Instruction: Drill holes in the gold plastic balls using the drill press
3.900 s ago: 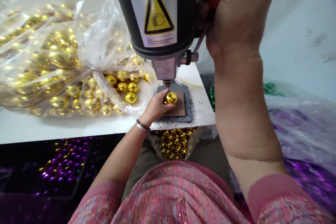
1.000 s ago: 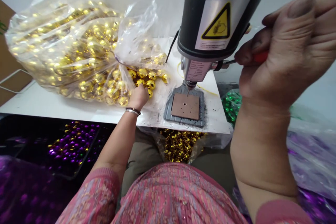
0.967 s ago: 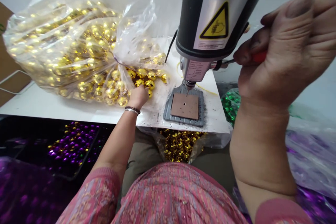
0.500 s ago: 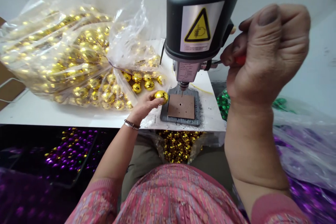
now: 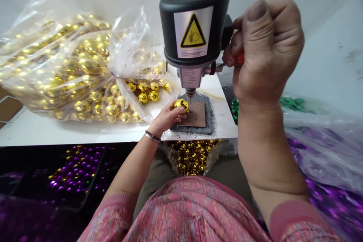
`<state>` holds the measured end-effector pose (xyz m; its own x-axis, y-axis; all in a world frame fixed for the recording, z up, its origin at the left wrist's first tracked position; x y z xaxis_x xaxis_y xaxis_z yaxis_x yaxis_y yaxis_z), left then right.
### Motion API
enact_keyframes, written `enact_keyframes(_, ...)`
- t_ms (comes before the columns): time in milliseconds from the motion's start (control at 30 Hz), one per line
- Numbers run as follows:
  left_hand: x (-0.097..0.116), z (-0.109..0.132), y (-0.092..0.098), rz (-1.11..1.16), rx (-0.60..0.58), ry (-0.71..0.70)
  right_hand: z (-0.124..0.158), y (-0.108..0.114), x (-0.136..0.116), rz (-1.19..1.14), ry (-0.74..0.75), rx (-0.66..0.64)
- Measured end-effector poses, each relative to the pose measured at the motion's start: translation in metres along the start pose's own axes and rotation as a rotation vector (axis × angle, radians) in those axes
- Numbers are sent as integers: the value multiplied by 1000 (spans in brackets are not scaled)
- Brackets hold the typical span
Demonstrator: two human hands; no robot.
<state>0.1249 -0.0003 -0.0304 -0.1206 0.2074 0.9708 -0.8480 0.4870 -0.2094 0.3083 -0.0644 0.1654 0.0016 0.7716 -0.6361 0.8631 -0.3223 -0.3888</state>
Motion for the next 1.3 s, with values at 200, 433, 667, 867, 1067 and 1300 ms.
enact_keyframes(200, 5, -8, -10, -410, 13, -67, 1, -2, -1, 25, -15, -27)
enact_keyframes(433, 6, -11, -15, -656, 11, -76, 3, -2, -2, 74, -26, -28)
enact_keyframes(667, 18, -7, -35, -928, -36, -201, 5, -2, -5, 76, -31, -24)
enact_keyframes(867, 16, -6, -35, -855, -38, -167, 13, 4, -6, 79, -43, -61)
enact_keyframes(1067, 13, -4, -34, -829, -28, -183, 31, 12, -6, 236, -128, -48)
enact_keyframes(1300, 17, -3, -36, -850, -53, -199, 48, 18, -4, 255, -193, -47)
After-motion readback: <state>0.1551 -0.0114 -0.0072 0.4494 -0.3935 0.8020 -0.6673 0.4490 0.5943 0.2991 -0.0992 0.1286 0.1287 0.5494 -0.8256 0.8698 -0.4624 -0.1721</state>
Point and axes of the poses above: each hand's wrist, its own z-axis away from the middle knuckle, its own y-axis out of the back of the hand, x = y × z, the point moved 4 cm from there along -z, towards the middle knuckle, and after that the axes turned 11 degrees about -y, right-handed, at the moved point
